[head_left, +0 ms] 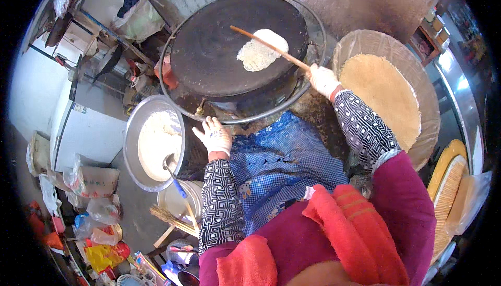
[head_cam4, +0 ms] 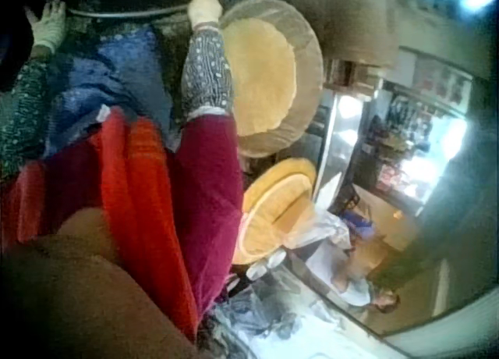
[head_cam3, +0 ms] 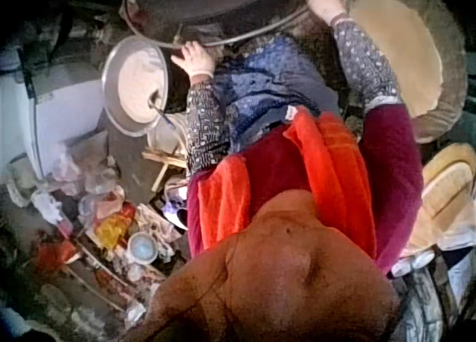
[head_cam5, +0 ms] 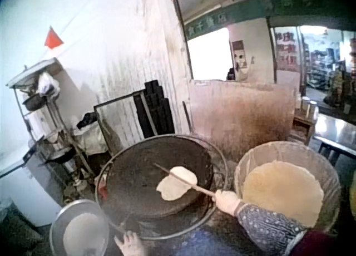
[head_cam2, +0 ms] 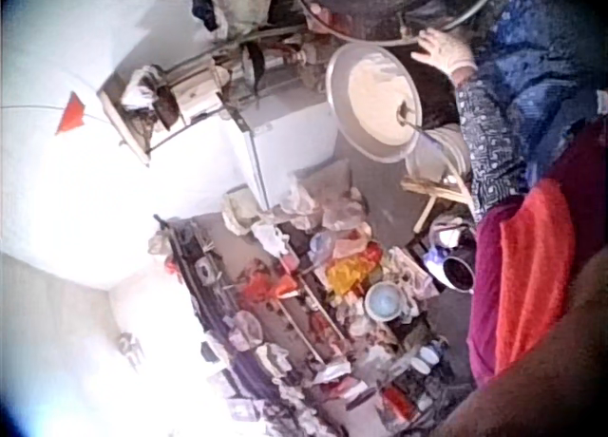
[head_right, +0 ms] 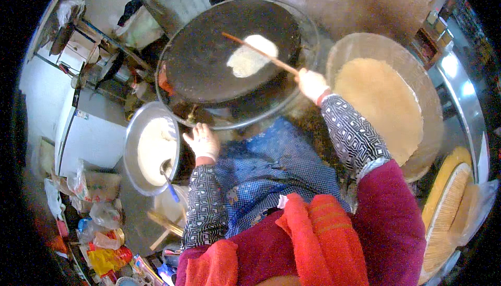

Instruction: The person spreads batter onto a large heated griddle using a wooden scraper to form a thin flat pancake, then flips it over using a blue handheld scraper and places it into a basket.

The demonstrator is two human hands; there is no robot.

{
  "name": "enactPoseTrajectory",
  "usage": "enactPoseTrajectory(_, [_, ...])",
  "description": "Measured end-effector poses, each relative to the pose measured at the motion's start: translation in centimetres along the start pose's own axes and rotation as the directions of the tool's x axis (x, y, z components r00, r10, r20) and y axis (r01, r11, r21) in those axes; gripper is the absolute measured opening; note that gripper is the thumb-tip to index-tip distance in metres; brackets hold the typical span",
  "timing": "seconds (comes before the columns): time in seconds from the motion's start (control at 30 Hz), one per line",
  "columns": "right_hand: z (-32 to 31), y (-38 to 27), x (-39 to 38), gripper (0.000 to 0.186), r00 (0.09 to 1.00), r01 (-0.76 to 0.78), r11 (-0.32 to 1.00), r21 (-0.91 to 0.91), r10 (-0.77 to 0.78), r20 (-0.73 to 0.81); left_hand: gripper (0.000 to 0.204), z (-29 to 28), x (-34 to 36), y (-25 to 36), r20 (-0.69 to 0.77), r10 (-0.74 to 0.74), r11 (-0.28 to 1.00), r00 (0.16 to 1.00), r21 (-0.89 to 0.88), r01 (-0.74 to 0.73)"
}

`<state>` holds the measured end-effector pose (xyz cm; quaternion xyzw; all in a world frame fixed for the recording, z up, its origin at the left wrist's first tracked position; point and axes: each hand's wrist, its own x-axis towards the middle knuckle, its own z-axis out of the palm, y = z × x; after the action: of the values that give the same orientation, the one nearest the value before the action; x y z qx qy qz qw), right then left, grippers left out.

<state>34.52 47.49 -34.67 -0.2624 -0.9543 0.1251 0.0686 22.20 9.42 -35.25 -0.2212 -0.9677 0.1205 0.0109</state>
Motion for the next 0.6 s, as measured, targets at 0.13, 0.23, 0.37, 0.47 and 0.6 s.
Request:
enactPoseTrajectory(0.13, [-0.5,-1.2,0.6,0.030,0.989,0.142,0.990,0.016,-0.142,-0.030,0.064,-0.2,1.1,-2.1,0.065,-0.032,0.998,0.997,-0.048,0.035])
enactPoseTrajectory(0.23, [-0.5,-1.8,-1.3,0.034,0.992,0.102,0.995,-0.021,-0.100,0.075,0.058,-1.9,0.3,-1.2,-0.023,-0.006,0.988,1.000,-0.155,0.002])
enactPoseTrajectory(0.37, [0.3,-0.1,1.0,0.034,0.997,0.078,0.993,-0.084,-0.080,-0.017,0.056,-3.4,-2.9,5.0,-0.102,0.186,0.931,0.977,-0.299,-0.209])
enactPoseTrajectory(0.47, [-0.3,-2.5,0.2,0.033,0.990,0.139,0.989,-0.059,-0.137,0.042,0.069,-1.2,-4.7,8.1,-0.177,0.187,0.957,0.966,-0.188,-0.220])
enactPoseTrajectory(0.6, [0.0,1.0,1.5,0.032,0.999,0.039,0.992,-0.121,-0.037,0.016,0.060,-0.7,-4.2,7.6,-0.132,0.186,0.969,0.974,-0.139,-0.204])
